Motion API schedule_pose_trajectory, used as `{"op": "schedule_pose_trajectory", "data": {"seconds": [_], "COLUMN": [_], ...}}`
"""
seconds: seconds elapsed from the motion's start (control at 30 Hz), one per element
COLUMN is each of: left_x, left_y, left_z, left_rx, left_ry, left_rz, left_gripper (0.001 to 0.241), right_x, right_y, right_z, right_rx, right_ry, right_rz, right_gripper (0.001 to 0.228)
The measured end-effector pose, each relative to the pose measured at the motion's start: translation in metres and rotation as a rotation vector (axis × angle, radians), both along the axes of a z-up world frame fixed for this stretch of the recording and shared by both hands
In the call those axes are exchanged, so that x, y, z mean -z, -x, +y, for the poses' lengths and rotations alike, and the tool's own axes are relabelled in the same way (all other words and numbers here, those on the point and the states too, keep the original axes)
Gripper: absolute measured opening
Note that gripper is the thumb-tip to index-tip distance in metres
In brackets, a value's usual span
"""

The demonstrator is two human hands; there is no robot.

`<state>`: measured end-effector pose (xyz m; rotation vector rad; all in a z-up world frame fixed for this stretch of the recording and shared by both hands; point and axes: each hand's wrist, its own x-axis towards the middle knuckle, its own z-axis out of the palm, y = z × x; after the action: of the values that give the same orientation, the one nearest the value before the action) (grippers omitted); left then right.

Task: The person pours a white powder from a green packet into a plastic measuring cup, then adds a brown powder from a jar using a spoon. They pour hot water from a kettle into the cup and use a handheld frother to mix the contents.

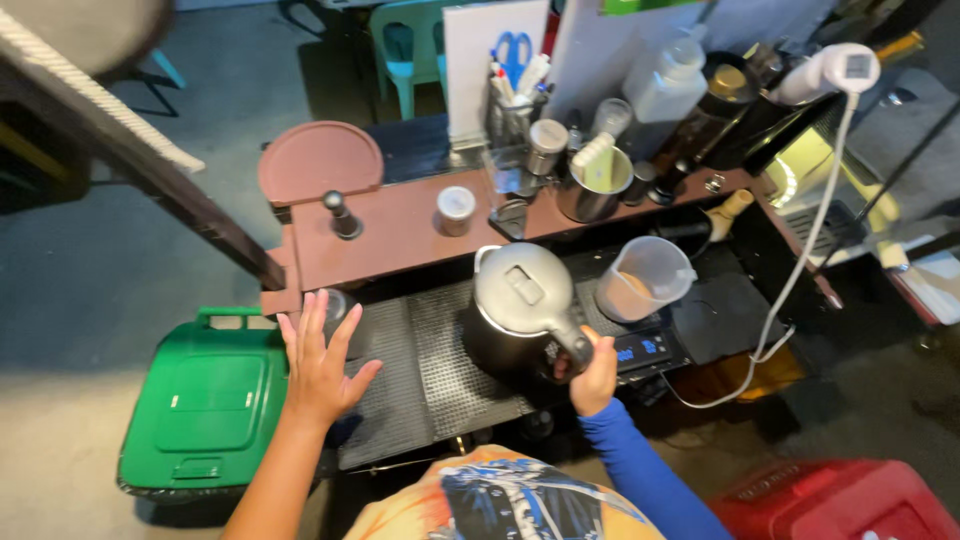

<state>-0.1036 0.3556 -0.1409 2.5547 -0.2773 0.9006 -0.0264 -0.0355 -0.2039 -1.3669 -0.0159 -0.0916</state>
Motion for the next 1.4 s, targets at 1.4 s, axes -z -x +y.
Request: {"op": "schedule_pose_trajectory", "data": {"seconds": [1.4], "left_x": [0.032], "left_y": [-0.008], "left_z": [0.016], "left_rx": [-0.288], "left_ry": [-0.049], "left_rz": [-0.141], "left_gripper": [0.063], "right_x": [-0.02], "right_y": [0.007], "right_z": [0.003], "right_rx": [-0.016], "right_ry": [0.011], "right_rz": [-0.013], "right_gripper": [0.07]}}
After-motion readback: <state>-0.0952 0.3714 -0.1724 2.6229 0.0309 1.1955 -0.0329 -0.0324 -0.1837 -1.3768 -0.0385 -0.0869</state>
